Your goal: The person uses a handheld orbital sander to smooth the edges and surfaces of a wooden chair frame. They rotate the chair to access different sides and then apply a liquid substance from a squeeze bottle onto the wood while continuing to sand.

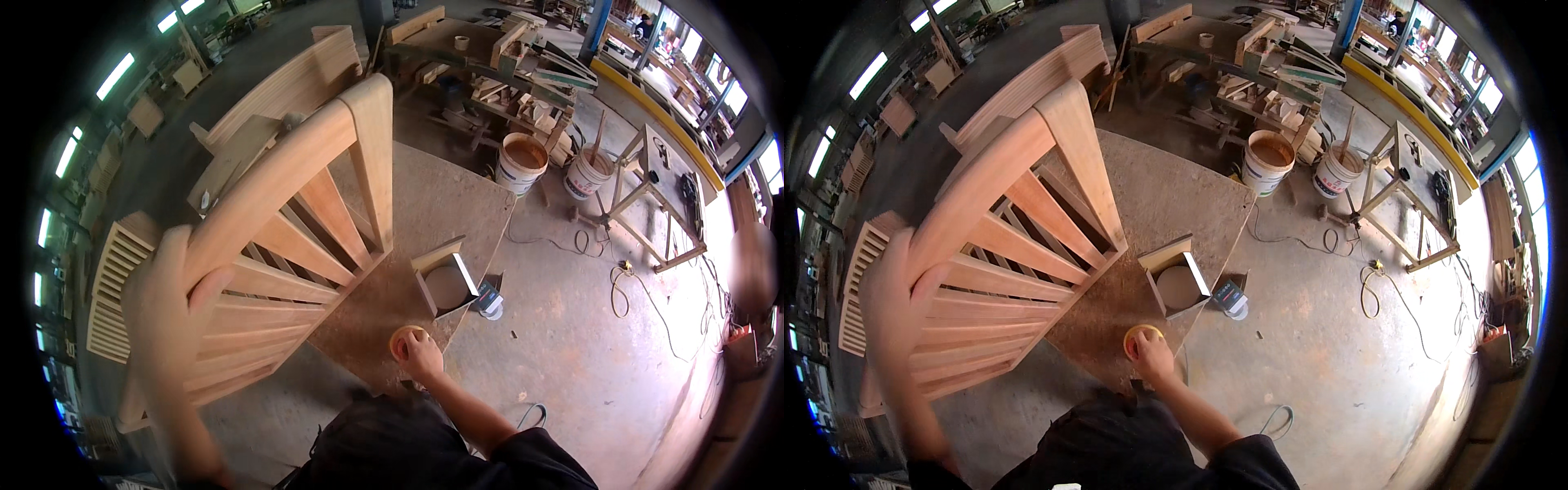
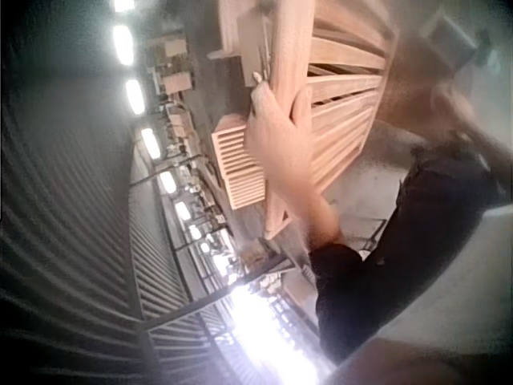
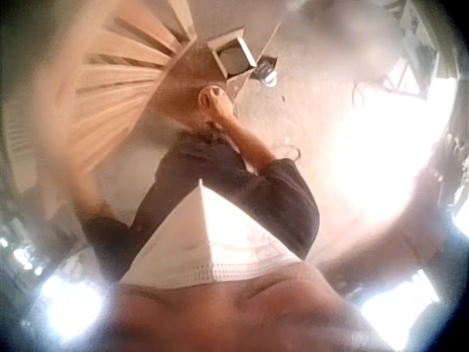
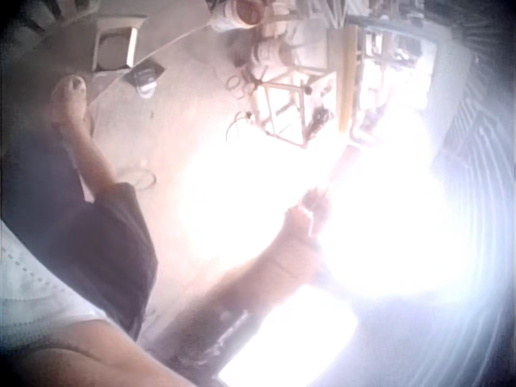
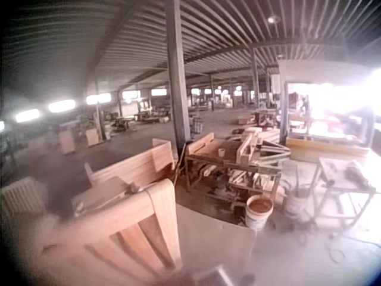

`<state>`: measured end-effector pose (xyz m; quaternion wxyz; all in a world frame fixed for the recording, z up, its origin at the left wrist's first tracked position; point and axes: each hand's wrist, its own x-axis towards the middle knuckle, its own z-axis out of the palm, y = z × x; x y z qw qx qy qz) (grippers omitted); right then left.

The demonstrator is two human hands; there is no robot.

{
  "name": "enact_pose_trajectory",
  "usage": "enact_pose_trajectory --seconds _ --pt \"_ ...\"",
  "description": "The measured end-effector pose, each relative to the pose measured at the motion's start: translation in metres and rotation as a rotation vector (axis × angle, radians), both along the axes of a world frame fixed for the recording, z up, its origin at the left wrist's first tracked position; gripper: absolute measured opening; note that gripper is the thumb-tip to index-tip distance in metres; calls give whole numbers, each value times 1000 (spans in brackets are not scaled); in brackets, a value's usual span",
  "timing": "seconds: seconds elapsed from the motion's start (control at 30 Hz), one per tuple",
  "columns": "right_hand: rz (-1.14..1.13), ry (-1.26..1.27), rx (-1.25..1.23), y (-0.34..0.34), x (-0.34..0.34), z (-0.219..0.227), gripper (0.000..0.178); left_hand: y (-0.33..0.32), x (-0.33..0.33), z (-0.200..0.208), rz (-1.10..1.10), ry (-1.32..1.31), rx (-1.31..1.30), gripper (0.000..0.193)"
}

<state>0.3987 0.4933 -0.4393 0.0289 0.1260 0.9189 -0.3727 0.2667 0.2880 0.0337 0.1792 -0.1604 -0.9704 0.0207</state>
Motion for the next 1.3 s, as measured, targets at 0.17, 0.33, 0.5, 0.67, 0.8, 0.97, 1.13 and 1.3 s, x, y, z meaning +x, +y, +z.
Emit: enact_pose_trajectory --seconds 0.17,0.33,0.5,0.67,0.8,0.97,1.13,1.3 --pt "39 17 37 4 -10 3 39 -56 23 -9 91 22 11 45" --pt "145 292 19 14 -40 27 46 -121 57 -6 166 -31 18 36" --pt "-150 685 -228 73 -110 157 53 -206 99 -13 254 10 61 31" --pt "-80 1081 -732 120 -202 305 65 -261 138 -20 372 95 30 33" --pt "106 797 -1136 132 -252 358 54 -269 135 -44 285 341 399 57" --pt "-2 930 -1215 117 -233 349 27 -280 171 -91 298 614 993 54" --pt "57 998 -1240 137 -178 336 28 -236 215 -102 336 675 1166 39" --pt "-70 1041 -1231 144 -153 331 30 -205 204 -89 152 708 1064 33"
